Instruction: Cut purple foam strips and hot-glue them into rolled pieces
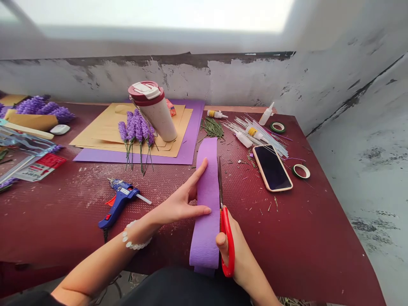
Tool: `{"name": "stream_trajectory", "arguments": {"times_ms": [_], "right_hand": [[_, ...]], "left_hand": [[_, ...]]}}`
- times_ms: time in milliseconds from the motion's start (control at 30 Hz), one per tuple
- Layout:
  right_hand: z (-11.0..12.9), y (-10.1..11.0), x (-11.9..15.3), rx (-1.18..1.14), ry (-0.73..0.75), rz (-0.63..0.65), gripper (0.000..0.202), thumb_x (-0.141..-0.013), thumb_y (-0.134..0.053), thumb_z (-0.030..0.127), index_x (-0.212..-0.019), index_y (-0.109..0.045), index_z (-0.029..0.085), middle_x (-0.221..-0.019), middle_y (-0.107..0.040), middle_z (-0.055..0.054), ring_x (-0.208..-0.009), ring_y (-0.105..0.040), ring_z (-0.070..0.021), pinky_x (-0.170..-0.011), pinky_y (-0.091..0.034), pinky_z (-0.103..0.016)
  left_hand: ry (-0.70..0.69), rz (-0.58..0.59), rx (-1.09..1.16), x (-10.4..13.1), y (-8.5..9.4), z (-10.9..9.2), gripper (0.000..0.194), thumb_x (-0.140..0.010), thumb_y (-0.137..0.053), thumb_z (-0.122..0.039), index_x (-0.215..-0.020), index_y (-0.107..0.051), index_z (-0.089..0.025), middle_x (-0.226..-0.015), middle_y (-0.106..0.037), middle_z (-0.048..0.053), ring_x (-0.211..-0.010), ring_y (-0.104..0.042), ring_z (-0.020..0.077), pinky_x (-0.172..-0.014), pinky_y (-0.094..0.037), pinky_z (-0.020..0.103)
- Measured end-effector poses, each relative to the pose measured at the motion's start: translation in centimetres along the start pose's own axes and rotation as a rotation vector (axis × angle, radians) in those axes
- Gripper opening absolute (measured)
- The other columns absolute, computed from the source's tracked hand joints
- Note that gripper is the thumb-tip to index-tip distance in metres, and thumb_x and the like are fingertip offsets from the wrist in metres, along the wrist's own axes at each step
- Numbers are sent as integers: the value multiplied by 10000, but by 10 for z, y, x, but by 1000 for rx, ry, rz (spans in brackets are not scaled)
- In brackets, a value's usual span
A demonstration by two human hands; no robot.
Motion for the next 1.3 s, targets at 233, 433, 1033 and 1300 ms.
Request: {"name": "stream_trajectory", "arguments": {"times_ms": [233, 433, 1033, 1300], "right_hand": [[-4, -4, -4, -67, -43, -21, 977, -643, -405, 1025, -1065, -713, 199, -807, -728, -118, -755, -713, -316, -632, -598, -390], [-21, -3, -1, -11, -100, -52, 889, -690, -387, 1006, -928, -675, 199, -701, -651, -75, -574, -588, -235, -489, -502, -335], [-10, 1, -6, 186, -139, -135, 805, -706, -275, 1021, -685, -466, 240, -510, -337, 50, -453, -278, -115, -360, -227, -265], [-10, 2, -5, 203, -167, -148, 771, -714, -298, 1010, -573, -384, 257, -497, -343, 35, -443, -289, -110, -363, -235, -262]], "left_hand": [[22, -9, 11, -1, -1, -1, 1171, -811, -815, -413, -1640, 8, -333, -1723, 83, -12, -1605, -96, 296, -1330, -103, 440], [19, 0, -46, -1, -1, -3, 1155, -815, -805, -399, -1644, -7, -301, -1699, 98, -26, -1592, 74, 266, -1331, -60, 432], [6, 13, -103, -1, -1, -1, 1140, -839, -782, -433, -1651, 3, -283, -1721, 68, 2, -1589, 74, 286, -1331, -76, 426], [18, 22, -112, 0, -1, -2, 1135, -847, -777, -429, -1652, 9, -274, -1725, 71, 8, -1587, 86, 278, -1332, -55, 403]]}}
Point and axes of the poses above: each hand's wrist, its own x-axis away from the middle knuckle, its own y-axis out of the back of the hand, z = x × y, the point moved 6 cm from there along -x, towards the middle knuckle
